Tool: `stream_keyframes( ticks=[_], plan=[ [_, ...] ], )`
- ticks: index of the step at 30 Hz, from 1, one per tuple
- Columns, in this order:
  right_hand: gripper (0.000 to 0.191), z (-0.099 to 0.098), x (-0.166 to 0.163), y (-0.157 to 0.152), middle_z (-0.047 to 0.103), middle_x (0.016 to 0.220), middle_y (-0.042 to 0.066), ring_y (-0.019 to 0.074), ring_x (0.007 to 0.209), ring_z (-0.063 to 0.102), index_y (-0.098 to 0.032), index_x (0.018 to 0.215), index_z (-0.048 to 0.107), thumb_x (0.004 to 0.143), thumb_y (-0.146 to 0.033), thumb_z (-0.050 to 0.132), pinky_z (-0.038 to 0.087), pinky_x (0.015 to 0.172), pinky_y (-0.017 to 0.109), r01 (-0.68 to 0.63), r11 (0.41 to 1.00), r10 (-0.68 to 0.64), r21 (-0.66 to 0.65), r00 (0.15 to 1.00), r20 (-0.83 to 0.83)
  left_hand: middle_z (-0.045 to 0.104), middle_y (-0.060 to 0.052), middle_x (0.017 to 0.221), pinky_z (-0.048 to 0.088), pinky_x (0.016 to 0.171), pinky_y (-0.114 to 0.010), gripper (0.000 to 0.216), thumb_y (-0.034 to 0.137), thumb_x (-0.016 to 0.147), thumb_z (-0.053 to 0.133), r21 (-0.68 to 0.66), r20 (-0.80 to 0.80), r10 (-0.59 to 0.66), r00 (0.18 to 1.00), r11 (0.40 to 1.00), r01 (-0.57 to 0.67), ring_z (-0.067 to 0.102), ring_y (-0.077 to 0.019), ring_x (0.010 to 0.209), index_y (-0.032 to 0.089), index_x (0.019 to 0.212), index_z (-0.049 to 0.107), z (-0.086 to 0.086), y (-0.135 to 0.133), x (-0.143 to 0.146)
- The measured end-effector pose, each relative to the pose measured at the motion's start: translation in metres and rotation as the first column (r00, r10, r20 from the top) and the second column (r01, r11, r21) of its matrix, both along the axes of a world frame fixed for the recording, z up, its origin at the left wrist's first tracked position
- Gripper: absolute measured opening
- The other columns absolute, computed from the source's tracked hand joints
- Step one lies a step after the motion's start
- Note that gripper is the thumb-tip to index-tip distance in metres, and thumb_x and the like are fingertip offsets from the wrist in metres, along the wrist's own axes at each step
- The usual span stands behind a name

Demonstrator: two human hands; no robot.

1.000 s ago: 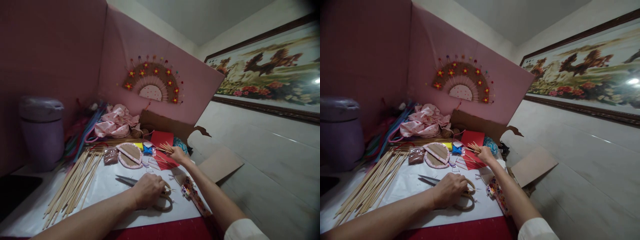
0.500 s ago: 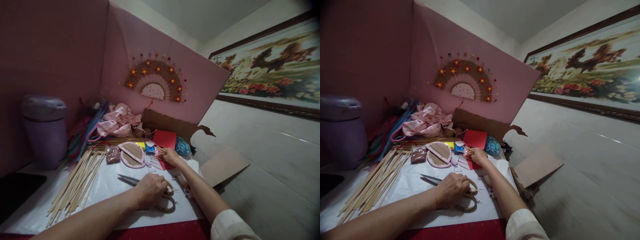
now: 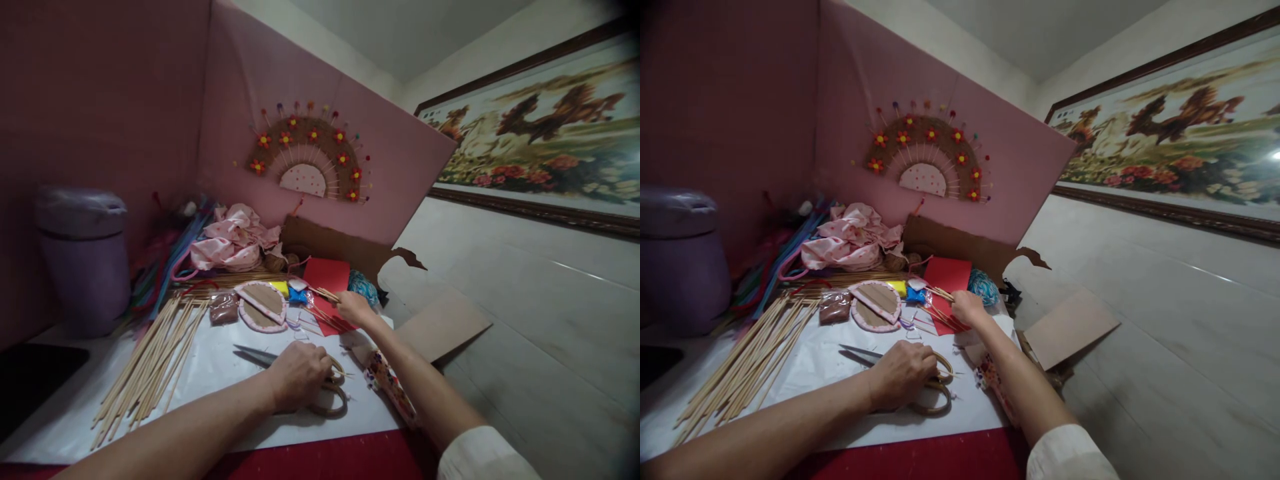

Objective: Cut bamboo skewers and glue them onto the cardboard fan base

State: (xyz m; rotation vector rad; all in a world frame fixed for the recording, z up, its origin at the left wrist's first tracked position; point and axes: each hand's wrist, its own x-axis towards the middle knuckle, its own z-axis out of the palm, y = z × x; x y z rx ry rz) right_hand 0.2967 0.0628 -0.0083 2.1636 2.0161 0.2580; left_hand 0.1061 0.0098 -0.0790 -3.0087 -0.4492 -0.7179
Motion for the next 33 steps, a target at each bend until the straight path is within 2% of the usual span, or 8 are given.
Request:
stream_keyframes(
  ticks=[4, 7, 11, 15, 18, 24, 28, 33],
  plan=[
    [0.024, 0.029, 0.011, -0.004, 0.066, 0.099, 0.020, 0.0264, 0.098, 0.061, -0.011, 0.097, 0.066, 0.086, -0.012, 0.044, 0.041, 0.076, 0.031, -0.008, 1.000, 0.008, -0.004, 0.980, 0.197, 0.065, -0.006, 0.077, 0.043, 0.055, -0.029, 0.011, 0.023, 0.078, 0.050, 0.010, -0.005, -0.002, 1.000, 1.000, 0.002, 0.061, -0.0193, 0.067, 0.016, 0.079, 0.059, -0.001, 0.001, 0.000],
    [0.020, 0.043, 0.016, 0.001, 0.065, 0.100, 0.017, 0.0250, 0.098, 0.059, -0.009, 0.097, 0.064, 0.090, -0.017, 0.047, 0.043, 0.082, 0.037, -0.018, 0.997, 0.041, -0.078, 0.954, 0.298, 0.065, -0.005, 0.078, 0.043, 0.055, -0.029, 0.011, 0.023, 0.079, 0.050, 0.010, 0.003, 0.001, 1.000, 1.000, -0.001, 0.060, -0.0191, 0.067, 0.016, 0.079, 0.059, -0.002, 0.001, 0.001],
    [0.032, 0.034, 0.007, 0.013, 0.056, 0.113, 0.010, 0.0211, 0.096, 0.058, -0.013, 0.114, 0.054, 0.087, -0.029, 0.056, 0.050, 0.080, 0.040, -0.006, 0.983, 0.073, -0.185, 0.930, 0.361, 0.064, -0.005, 0.076, 0.042, 0.054, -0.030, 0.013, 0.025, 0.080, 0.048, 0.012, 0.009, 0.007, 1.000, 1.000, -0.007, 0.060, -0.0192, 0.066, 0.017, 0.078, 0.059, -0.002, 0.002, 0.001],
    [0.031, 0.013, -0.006, 0.019, 0.056, 0.114, 0.011, 0.0217, 0.097, 0.058, -0.013, 0.114, 0.053, 0.087, -0.028, 0.056, 0.050, 0.079, 0.040, 0.009, 0.969, 0.082, -0.246, 0.931, 0.356, 0.064, -0.005, 0.075, 0.041, 0.054, -0.029, 0.013, 0.025, 0.080, 0.049, 0.011, 0.017, 0.005, 1.000, 1.000, -0.005, 0.060, -0.0183, 0.065, 0.016, 0.078, 0.059, -0.004, 0.002, 0.002],
    [0.031, 0.009, -0.005, 0.017, 0.056, 0.114, 0.011, 0.0214, 0.096, 0.058, -0.013, 0.114, 0.053, 0.087, -0.029, 0.056, 0.050, 0.080, 0.040, 0.018, 0.969, 0.066, -0.246, 0.943, 0.326, 0.064, -0.005, 0.075, 0.041, 0.054, -0.028, 0.014, 0.025, 0.080, 0.049, 0.012, 0.027, -0.002, 1.000, 1.000, 0.001, 0.059, -0.0180, 0.065, 0.016, 0.079, 0.059, -0.005, 0.003, 0.002],
    [0.032, 0.019, 0.016, 0.008, 0.055, 0.115, 0.011, 0.0208, 0.097, 0.058, -0.012, 0.115, 0.053, 0.088, -0.029, 0.055, 0.049, 0.081, 0.039, 0.036, 0.983, 0.000, -0.181, 0.981, 0.194, 0.064, -0.005, 0.076, 0.041, 0.054, -0.029, 0.012, 0.023, 0.079, 0.050, 0.005, -0.001, -0.010, 1.000, 1.000, 0.010, 0.060, -0.0183, 0.066, 0.016, 0.078, 0.059, -0.002, 0.002, 0.001],
    [0.028, 0.004, 0.015, 0.006, 0.057, 0.112, 0.008, 0.0191, 0.094, 0.059, -0.016, 0.113, 0.054, 0.089, -0.030, 0.052, 0.050, 0.079, 0.038, 0.039, 0.981, -0.036, -0.188, 0.999, 0.023, 0.064, -0.006, 0.076, 0.042, 0.056, -0.029, 0.012, 0.023, 0.079, 0.050, 0.000, -0.014, -0.010, 1.000, 1.000, 0.010, 0.060, -0.0186, 0.067, 0.016, 0.078, 0.060, 0.000, 0.001, 0.000],
    [0.022, -0.022, 0.004, 0.007, 0.065, 0.079, 0.003, 0.0121, 0.067, 0.059, -0.013, 0.091, 0.065, 0.085, -0.029, 0.052, 0.039, 0.051, 0.018, 0.007, 0.986, -0.039, -0.164, 0.981, -0.192, 0.064, -0.005, 0.077, 0.043, 0.057, -0.029, 0.011, 0.022, 0.080, 0.049, 0.009, -0.017, -0.011, 1.000, 1.000, 0.011, 0.060, -0.0185, 0.067, 0.016, 0.079, 0.059, -0.001, 0.001, 0.000]
  ],
)
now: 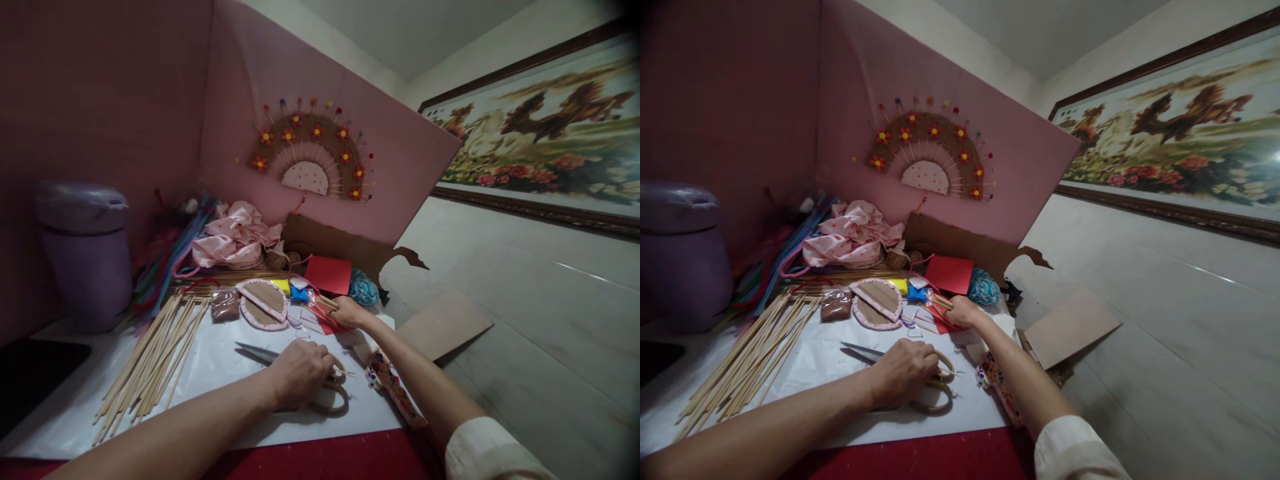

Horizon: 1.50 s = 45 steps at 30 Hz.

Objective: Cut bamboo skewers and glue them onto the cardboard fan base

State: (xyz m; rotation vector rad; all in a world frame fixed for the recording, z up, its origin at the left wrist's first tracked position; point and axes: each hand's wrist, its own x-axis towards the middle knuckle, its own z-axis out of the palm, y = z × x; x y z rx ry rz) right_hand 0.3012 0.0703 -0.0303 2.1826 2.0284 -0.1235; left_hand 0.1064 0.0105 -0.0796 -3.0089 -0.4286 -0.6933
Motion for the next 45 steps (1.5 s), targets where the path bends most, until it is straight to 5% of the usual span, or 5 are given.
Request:
stream_keyframes(
  ticks=[12, 26, 35, 45],
  plan=[
    [0.031, -0.008, -0.002, 0.007, 0.062, 0.066, 0.004, 0.0128, 0.055, 0.053, -0.013, 0.077, 0.069, 0.070, -0.042, 0.063, 0.029, 0.044, 0.021, 0.052, 0.997, -0.047, 0.054, 0.994, -0.101, 0.063, -0.006, 0.074, 0.042, 0.055, -0.027, 0.012, 0.022, 0.080, 0.049, 0.006, 0.023, 0.017, 1.000, 1.000, -0.017, 0.060, -0.0176, 0.065, 0.016, 0.078, 0.059, -0.001, 0.000, 0.000],
    [0.026, 0.016, 0.013, -0.009, 0.064, 0.087, 0.007, 0.0151, 0.069, 0.052, -0.013, 0.097, 0.060, 0.074, -0.019, 0.048, 0.031, 0.054, 0.021, -0.045, 0.994, 0.056, 0.095, 0.991, -0.122, 0.063, -0.006, 0.076, 0.043, 0.057, -0.029, 0.014, 0.022, 0.081, 0.047, -0.011, 0.014, 0.013, 1.000, 1.000, -0.013, 0.060, -0.0184, 0.068, 0.016, 0.079, 0.059, -0.002, 0.000, 0.000],
    [0.023, 0.013, 0.016, -0.018, 0.058, 0.072, 0.001, 0.0125, 0.063, 0.049, -0.015, 0.088, 0.058, 0.076, -0.007, 0.040, 0.031, 0.054, 0.019, -0.081, 0.985, 0.115, 0.155, 0.968, -0.225, 0.063, -0.005, 0.075, 0.043, 0.057, -0.028, 0.013, 0.023, 0.081, 0.047, -0.003, 0.018, 0.014, 1.000, 1.000, -0.014, 0.060, -0.0186, 0.066, 0.017, 0.077, 0.058, -0.002, 0.001, 0.001],
    [0.020, 0.006, -0.036, -0.025, 0.064, 0.079, 0.002, 0.0138, 0.066, 0.052, -0.019, 0.088, 0.064, 0.077, -0.031, 0.052, 0.029, 0.053, 0.021, -0.195, 0.971, 0.217, 0.137, 0.962, -0.168, 0.063, -0.004, 0.073, 0.040, 0.056, -0.027, 0.011, 0.019, 0.079, 0.050, 0.004, 0.049, 0.001, 0.999, 1.000, -0.001, 0.058, -0.0173, 0.066, 0.016, 0.074, 0.058, -0.006, 0.002, 0.003]
  ],
)
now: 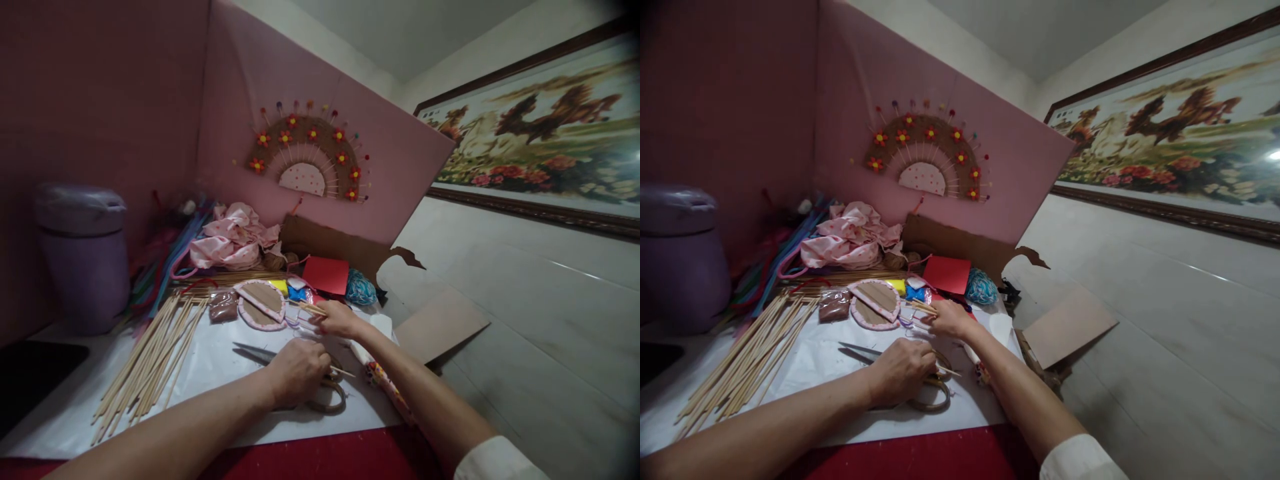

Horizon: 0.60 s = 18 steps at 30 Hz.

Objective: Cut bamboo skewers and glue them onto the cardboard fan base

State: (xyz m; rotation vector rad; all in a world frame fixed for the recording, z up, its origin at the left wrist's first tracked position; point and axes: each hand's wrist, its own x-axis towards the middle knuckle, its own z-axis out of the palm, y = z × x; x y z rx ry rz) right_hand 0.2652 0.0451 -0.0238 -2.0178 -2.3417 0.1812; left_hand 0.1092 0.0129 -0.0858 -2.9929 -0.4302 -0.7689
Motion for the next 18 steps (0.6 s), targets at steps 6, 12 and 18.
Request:
stream_keyframes(
  ticks=[6, 12, 18],
  plan=[
    [0.018, -0.001, -0.011, 0.002, 0.063, 0.068, 0.002, 0.0120, 0.057, 0.048, -0.016, 0.077, 0.067, 0.069, -0.021, 0.052, 0.026, 0.048, 0.021, -0.010, 0.997, 0.016, -0.071, 0.997, 0.080, 0.062, -0.004, 0.073, 0.040, 0.057, -0.027, 0.008, 0.019, 0.078, 0.051, -0.017, -0.005, -0.006, 1.000, 1.000, 0.006, 0.058, -0.0164, 0.065, 0.016, 0.074, 0.058, 0.002, -0.001, -0.001],
    [0.015, 0.030, 0.021, 0.005, 0.056, 0.057, -0.001, 0.0088, 0.048, 0.043, -0.013, 0.069, 0.066, 0.068, -0.022, 0.054, 0.023, 0.042, 0.020, 0.053, 0.988, -0.033, -0.146, 0.991, 0.132, 0.063, -0.005, 0.075, 0.042, 0.056, -0.028, 0.010, 0.020, 0.078, 0.050, -0.007, -0.027, 0.005, 1.000, 1.000, -0.005, 0.059, -0.0182, 0.068, 0.016, 0.078, 0.059, 0.004, -0.002, -0.002],
    [0.021, 0.016, 0.024, 0.005, 0.064, 0.069, 0.005, 0.0127, 0.056, 0.053, -0.012, 0.078, 0.068, 0.072, -0.026, 0.053, 0.028, 0.045, 0.020, 0.136, 0.984, -0.114, -0.111, 0.976, 0.185, 0.063, -0.006, 0.076, 0.043, 0.059, -0.029, 0.014, 0.022, 0.081, 0.047, -0.019, -0.047, 0.017, 0.999, 1.000, -0.018, 0.060, -0.0188, 0.069, 0.017, 0.079, 0.059, 0.005, -0.002, -0.002]
  ],
)
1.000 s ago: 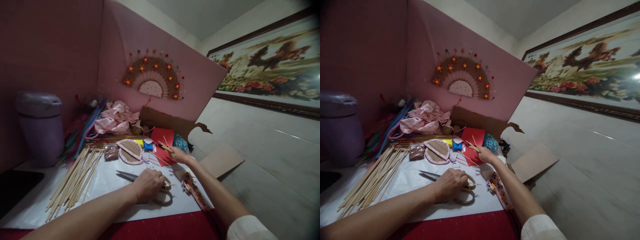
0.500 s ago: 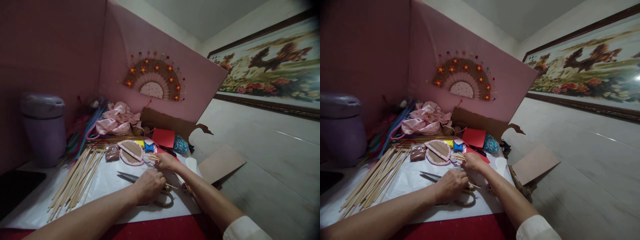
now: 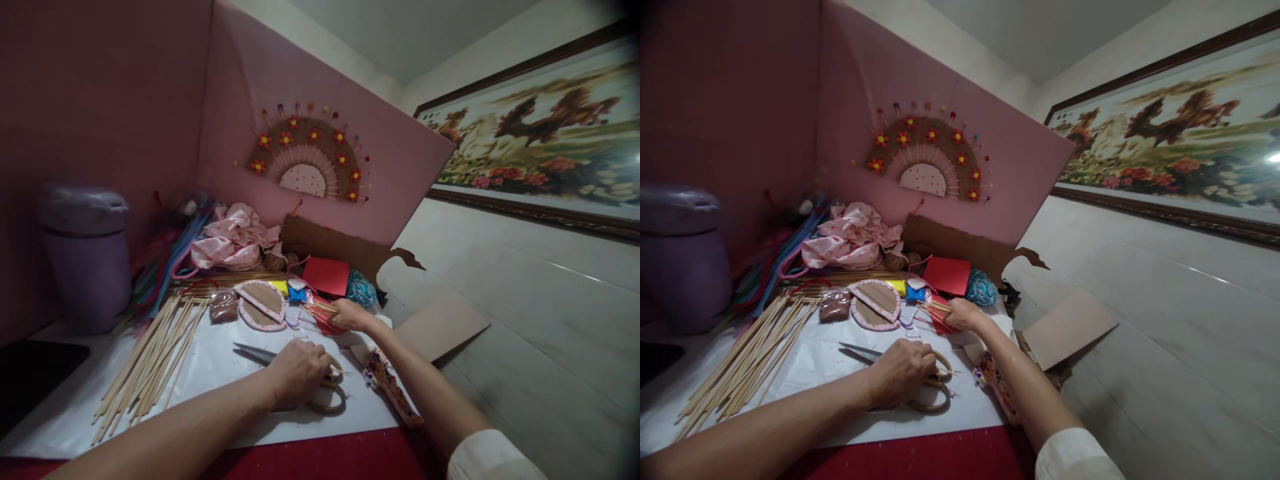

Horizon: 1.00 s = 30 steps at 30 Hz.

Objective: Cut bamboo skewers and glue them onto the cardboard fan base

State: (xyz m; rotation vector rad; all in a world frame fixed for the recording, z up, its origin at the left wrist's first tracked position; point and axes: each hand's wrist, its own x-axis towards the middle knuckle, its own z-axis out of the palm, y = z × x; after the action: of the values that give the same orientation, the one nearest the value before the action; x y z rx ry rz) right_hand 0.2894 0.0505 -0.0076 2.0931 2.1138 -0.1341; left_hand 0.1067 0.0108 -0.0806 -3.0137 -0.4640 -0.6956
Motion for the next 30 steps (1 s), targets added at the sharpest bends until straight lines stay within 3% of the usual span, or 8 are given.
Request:
stream_keyframes(
  ticks=[4, 17, 25, 30],
  plan=[
    [0.025, -0.013, -0.008, 0.001, 0.068, 0.076, 0.008, 0.0161, 0.064, 0.058, -0.013, 0.081, 0.070, 0.071, -0.031, 0.056, 0.032, 0.048, 0.020, 0.002, 1.000, -0.002, 0.000, 1.000, 0.028, 0.063, -0.005, 0.076, 0.043, 0.058, -0.029, 0.015, 0.023, 0.082, 0.046, 0.013, -0.011, 0.002, 1.000, 1.000, -0.002, 0.060, -0.0192, 0.068, 0.017, 0.080, 0.059, 0.000, 0.000, 0.000],
    [0.026, -0.020, -0.015, 0.003, 0.071, 0.085, 0.012, 0.0218, 0.073, 0.063, -0.015, 0.081, 0.071, 0.068, -0.032, 0.056, 0.032, 0.051, 0.023, -0.052, 0.998, 0.046, 0.034, 0.987, 0.152, 0.064, -0.006, 0.076, 0.042, 0.057, -0.027, 0.014, 0.021, 0.081, 0.046, 0.013, 0.010, 0.004, 1.000, 1.000, -0.004, 0.060, -0.0185, 0.068, 0.016, 0.079, 0.060, -0.001, 0.000, 0.000],
    [0.023, 0.011, 0.015, 0.002, 0.071, 0.079, 0.011, 0.0195, 0.067, 0.063, -0.015, 0.079, 0.072, 0.068, -0.026, 0.055, 0.032, 0.049, 0.023, -0.009, 0.999, 0.004, 0.036, 0.990, 0.142, 0.064, -0.006, 0.077, 0.042, 0.057, -0.028, 0.015, 0.024, 0.081, 0.047, 0.011, 0.001, 0.004, 1.000, 1.000, -0.004, 0.060, -0.0191, 0.068, 0.017, 0.079, 0.060, 0.000, -0.002, -0.001],
    [0.016, 0.007, 0.027, 0.014, 0.070, 0.079, 0.017, 0.0266, 0.075, 0.063, -0.012, 0.070, 0.071, 0.060, -0.018, 0.060, 0.035, 0.056, 0.026, 0.077, 0.991, -0.082, 0.106, 0.996, 0.040, 0.065, -0.006, 0.077, 0.044, 0.058, -0.030, 0.015, 0.024, 0.080, 0.047, 0.006, 0.016, 0.007, 1.000, 1.000, -0.007, 0.061, -0.0198, 0.068, 0.017, 0.080, 0.060, -0.001, -0.001, 0.000]
  ],
)
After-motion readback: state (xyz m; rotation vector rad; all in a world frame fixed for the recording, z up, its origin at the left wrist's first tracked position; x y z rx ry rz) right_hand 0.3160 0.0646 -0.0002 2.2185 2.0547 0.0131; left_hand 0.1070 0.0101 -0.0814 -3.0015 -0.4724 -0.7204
